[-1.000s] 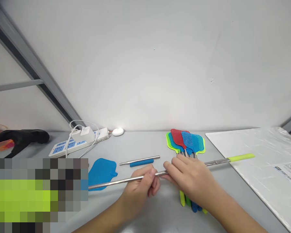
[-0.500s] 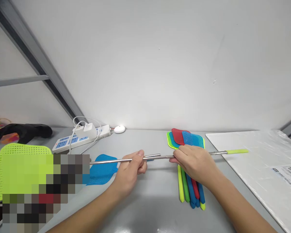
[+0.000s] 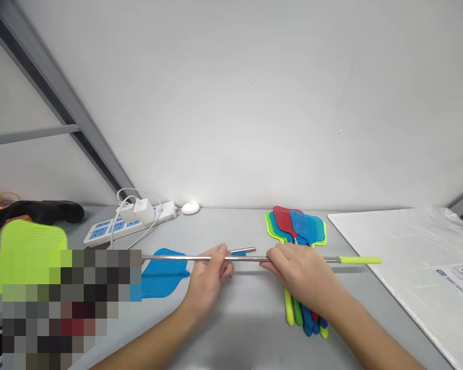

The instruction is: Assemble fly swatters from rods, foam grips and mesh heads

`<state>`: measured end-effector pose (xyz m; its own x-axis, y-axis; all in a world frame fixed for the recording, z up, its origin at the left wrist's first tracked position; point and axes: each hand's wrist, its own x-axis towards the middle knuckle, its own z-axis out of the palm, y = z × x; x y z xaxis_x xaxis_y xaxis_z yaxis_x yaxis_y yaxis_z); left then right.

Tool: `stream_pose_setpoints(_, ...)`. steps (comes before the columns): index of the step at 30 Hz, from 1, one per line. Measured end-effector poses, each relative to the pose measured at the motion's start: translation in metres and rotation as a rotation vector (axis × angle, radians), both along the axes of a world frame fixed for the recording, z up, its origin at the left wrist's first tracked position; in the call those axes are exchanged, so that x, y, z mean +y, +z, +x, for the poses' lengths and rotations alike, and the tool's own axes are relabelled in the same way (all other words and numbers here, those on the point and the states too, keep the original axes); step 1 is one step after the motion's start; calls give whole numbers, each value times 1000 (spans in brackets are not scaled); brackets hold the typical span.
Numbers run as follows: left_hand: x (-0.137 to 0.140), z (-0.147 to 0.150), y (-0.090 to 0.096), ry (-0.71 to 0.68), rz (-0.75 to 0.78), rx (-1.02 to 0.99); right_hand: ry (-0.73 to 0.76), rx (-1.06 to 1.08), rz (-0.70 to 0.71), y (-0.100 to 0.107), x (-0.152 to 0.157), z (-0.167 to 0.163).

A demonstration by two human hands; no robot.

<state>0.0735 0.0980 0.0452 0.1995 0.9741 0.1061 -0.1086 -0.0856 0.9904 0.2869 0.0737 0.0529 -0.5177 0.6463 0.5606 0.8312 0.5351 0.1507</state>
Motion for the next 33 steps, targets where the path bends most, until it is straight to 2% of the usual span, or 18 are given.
stream_pose_setpoints(3,-11,6,0,-207,14,100,42,14,-5,-1,-7,-17)
stream_pose_setpoints(5,-13,8,2,-231,12,122,49,30,-13,-1,-9,-24)
stream_pose_setpoints(10,1,-2,7,-128,-1,152,-9,-14,-5,5,1,-11)
stream_pose_setpoints(15,21,-16,11,38,-50,-73,-79,-58,14,7,16,27)
stream_pose_setpoints(19,25,-14,12,114,-85,-234,-89,-70,20,7,16,29)
stream_pose_setpoints(23,35,-17,10,326,-91,-337,-107,-52,-16,8,13,20)
stream_pose_setpoints(26,44,-25,14,480,-45,-408,-141,-9,21,10,12,25)
stream_pose_setpoints(30,42,-24,18,485,-5,-434,-154,40,70,13,10,32)
stream_pose_setpoints(33,28,-16,10,310,0,-311,-120,68,87,12,6,22)
